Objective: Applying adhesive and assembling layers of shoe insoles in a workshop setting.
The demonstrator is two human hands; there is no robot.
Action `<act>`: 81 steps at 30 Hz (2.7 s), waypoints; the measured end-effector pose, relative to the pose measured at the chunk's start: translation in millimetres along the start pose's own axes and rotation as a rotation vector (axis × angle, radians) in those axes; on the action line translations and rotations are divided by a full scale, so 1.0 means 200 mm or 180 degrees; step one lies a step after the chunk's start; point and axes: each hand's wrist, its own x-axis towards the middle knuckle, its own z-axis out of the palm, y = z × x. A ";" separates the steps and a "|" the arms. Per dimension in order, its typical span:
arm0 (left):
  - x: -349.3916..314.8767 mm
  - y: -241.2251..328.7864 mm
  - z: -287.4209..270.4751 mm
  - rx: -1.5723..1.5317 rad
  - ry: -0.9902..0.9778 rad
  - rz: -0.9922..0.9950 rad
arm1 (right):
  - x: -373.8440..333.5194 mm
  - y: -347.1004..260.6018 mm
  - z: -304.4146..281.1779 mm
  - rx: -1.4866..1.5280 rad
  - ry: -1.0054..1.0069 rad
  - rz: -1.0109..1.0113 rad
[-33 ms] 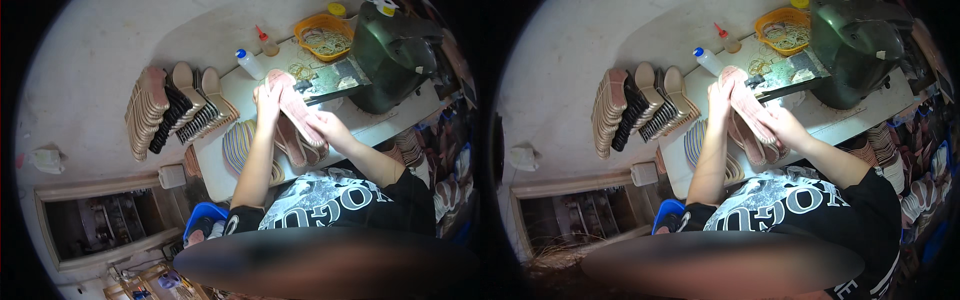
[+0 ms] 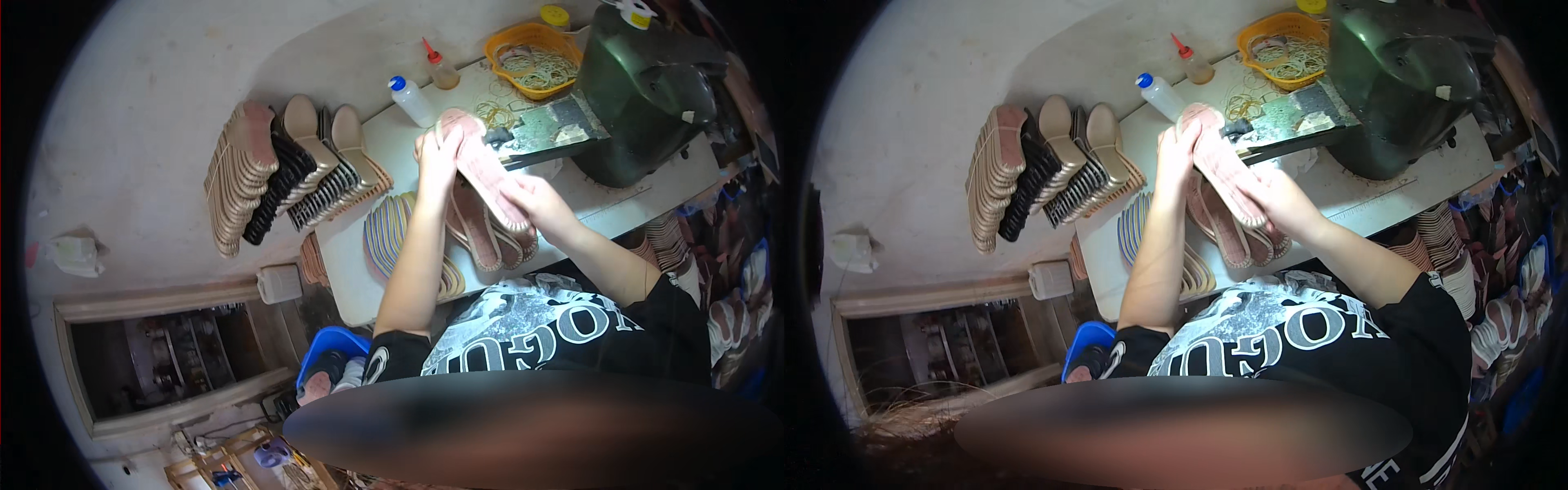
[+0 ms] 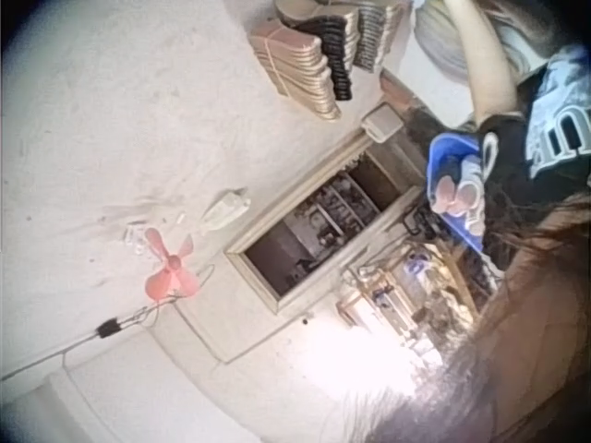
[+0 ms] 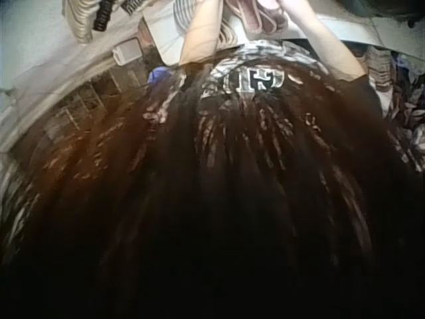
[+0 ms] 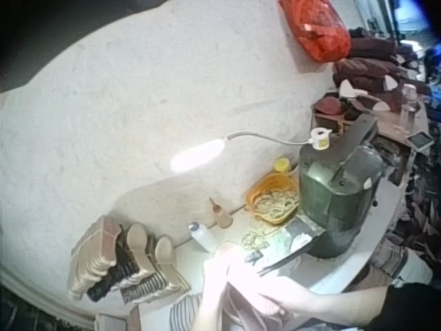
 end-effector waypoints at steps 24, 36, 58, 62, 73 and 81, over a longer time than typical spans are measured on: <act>-0.88 -0.21 -0.25 0.2780 0.0638 0.0083 | -0.12 0.40 0.15 -0.4058 -0.0014 -0.1455; -0.88 -0.11 -0.23 -0.0016 0.1792 0.0468 | -0.28 0.26 0.12 -0.3037 -0.0262 -0.1157; -0.81 0.37 -0.23 -0.3810 0.0342 -0.0473 | -0.34 0.03 0.12 -0.0409 -0.1538 -0.0400; -0.77 0.43 -0.16 -0.4012 -0.0097 -0.0634 | -0.17 0.03 0.06 0.0130 -0.1466 -0.0473; -0.64 0.44 -0.06 -0.3117 0.0055 -0.0093 | -0.05 -0.27 0.05 -0.0155 -0.1722 0.0486; -0.46 0.29 -0.01 -0.2717 0.0858 -0.0058 | 0.06 -0.16 0.11 -0.0715 -0.0122 -0.0467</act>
